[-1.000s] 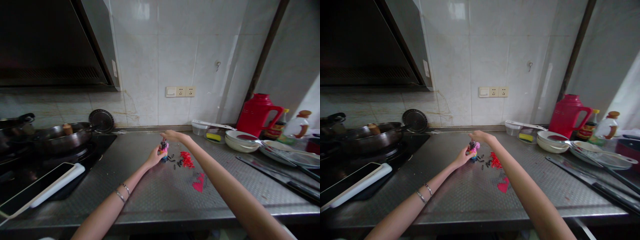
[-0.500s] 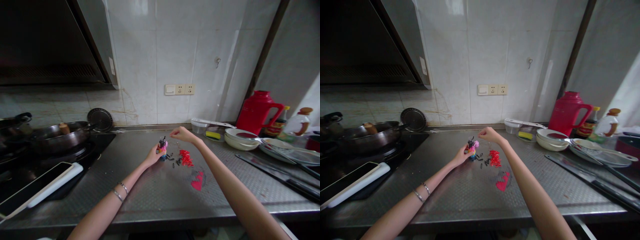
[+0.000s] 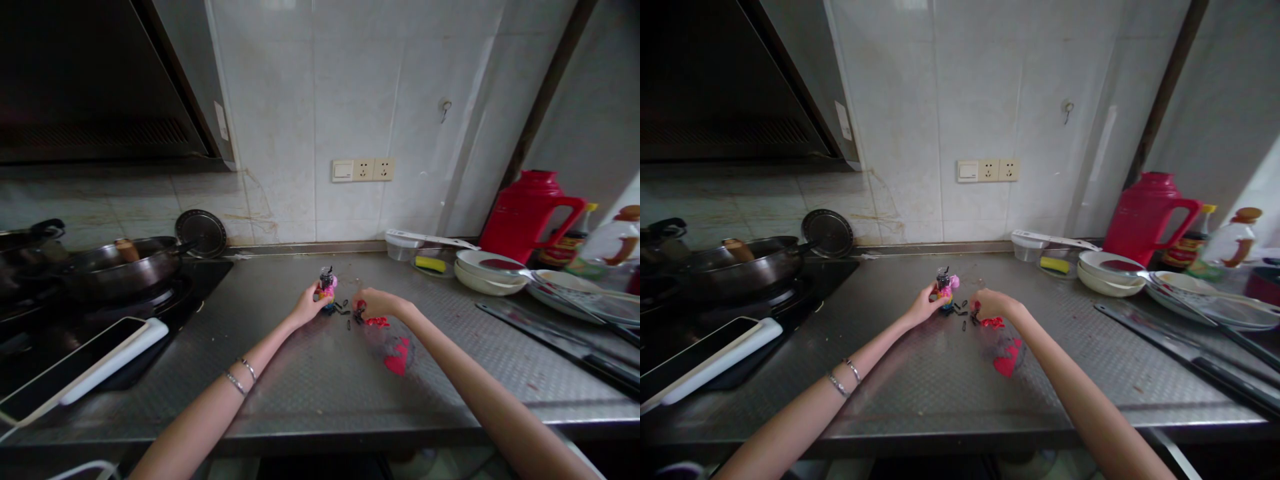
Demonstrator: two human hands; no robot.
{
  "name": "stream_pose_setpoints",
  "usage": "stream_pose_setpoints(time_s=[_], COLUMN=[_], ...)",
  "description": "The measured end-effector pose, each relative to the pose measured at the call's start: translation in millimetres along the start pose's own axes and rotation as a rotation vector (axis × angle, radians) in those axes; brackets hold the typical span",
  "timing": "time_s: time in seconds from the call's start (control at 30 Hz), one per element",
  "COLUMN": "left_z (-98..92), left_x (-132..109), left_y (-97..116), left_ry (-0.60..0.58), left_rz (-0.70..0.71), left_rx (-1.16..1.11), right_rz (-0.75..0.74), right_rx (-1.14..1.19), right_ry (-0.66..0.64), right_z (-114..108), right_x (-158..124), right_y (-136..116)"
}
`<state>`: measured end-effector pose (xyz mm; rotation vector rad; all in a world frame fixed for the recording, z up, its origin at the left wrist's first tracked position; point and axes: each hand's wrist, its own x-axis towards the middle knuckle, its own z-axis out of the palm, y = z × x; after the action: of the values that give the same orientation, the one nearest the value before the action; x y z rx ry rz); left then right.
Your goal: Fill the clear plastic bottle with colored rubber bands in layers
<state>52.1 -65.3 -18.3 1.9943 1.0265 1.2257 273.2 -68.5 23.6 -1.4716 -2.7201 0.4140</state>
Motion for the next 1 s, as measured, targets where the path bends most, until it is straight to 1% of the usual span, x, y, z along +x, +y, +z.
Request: stream_pose_setpoints(time_s=[0.13,0.3,0.57,0.7,0.83,0.93,1.0], left_z=[0.3,0.2,-1.3,-0.8,-0.1,-0.1,-0.3], left_x=[0.2,0.5,-1.1,-0.8,-0.8,-1.1,-1.3], left_y=[-3.2,-4.3,2.0,1.6,1.3,2.0,2.6], left_ry=[-0.005,-0.010,-0.015,-0.008,-0.002,0.001,0.003], left_rz=[0.005,0.010,0.001,0.012,0.003,0.001,0.002], left_rx=[0.008,0.007,0.000,-0.018,-0.021,-0.020,-0.021], right_rz=[-0.018,0.004,-0.014,-0.027,-0.065,-0.102,-0.128], right_rx=[-0.024,-0.031,0.068,0.181,0.360,0.499,0.584], right_ry=[0.006,0.004,0.077,0.168,0.308,0.420,0.517], right_z=[5.4,9.3,6.7,-1.1,-13.9,-27.4,-38.0], right_x=[8.2,15.0,12.5,12.2,15.4,17.4,18.5], right_y=[3.0,7.8,6.6,7.2,6.0,-2.5,-12.6])
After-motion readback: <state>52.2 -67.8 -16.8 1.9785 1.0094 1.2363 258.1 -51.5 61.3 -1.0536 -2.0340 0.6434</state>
